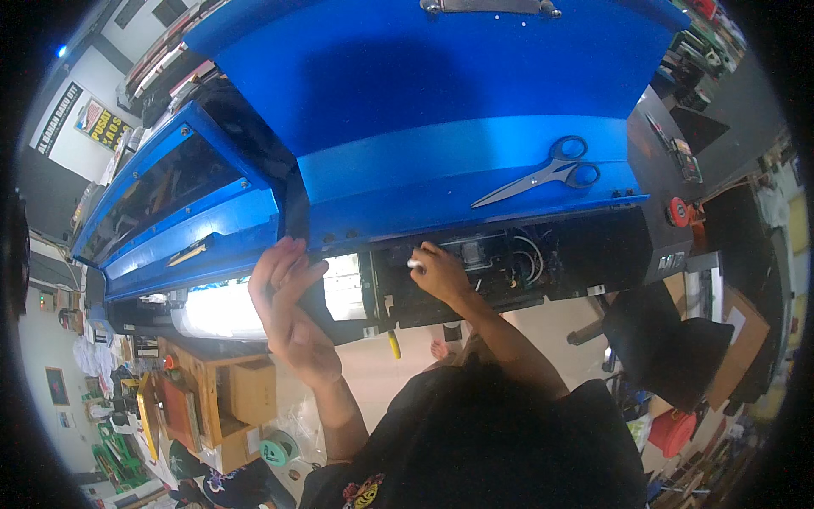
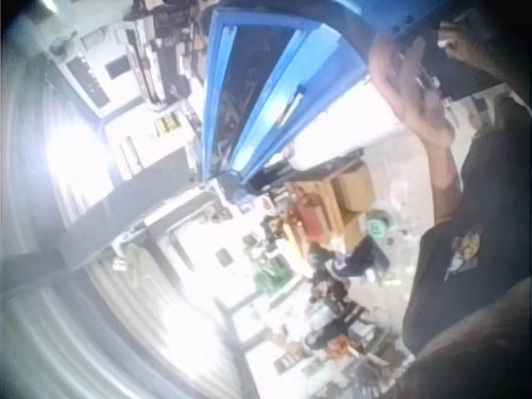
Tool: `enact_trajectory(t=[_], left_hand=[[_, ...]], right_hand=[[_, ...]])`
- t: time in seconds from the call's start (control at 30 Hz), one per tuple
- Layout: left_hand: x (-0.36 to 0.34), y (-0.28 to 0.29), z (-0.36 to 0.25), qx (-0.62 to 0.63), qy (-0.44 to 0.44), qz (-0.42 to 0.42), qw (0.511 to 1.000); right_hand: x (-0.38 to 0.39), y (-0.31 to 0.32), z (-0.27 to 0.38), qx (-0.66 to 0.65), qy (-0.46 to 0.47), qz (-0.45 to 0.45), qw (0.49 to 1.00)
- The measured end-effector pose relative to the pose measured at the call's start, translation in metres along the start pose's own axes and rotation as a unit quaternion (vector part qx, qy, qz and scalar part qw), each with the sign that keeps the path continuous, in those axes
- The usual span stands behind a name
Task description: The person retrieves a roll of paper towels, tears off a sheet, and uses it to wipe the interior components of a large blue printing machine. The person then walks around the room and returns to continue wiping the machine's internal parts.
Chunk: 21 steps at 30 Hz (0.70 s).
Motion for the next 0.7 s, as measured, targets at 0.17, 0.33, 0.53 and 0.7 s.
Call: enact_trajectory(t=[0.17,0.33,0.53,0.7], left_hand=[[-0.001,0.002,0.000,0.020,-0.011,-0.017,1.000],[-0.001,0.002,-0.001,0.011,-0.009,-0.015,1.000],[-0.001,0.004,0.001,0.003,-0.001,-0.020,1.000],[0.000,0.002,0.001,0.011,-0.003,-0.011,1.000]], right_hand=[[-0.001,-0.019,0.006,0.101,0.026,0.120,0.987],[-0.002,0.000,0.022,0.063,0.069,0.022,0.995],[0.038,0.047,0.017,-0.083,0.026,0.050,0.995],[0.063,0.105,-0.045,-0.303,-0.140,-0.186,0.924]])
Point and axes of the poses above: each hand's wrist, its own x-axis away from the middle knuckle, its own y-axis out of the back of the hand, z = x × y, the point moved 8 cm from there along -x, towards the middle knuckle, and after that the axes turned 2 degrees about -x, right-handed, at the moved point
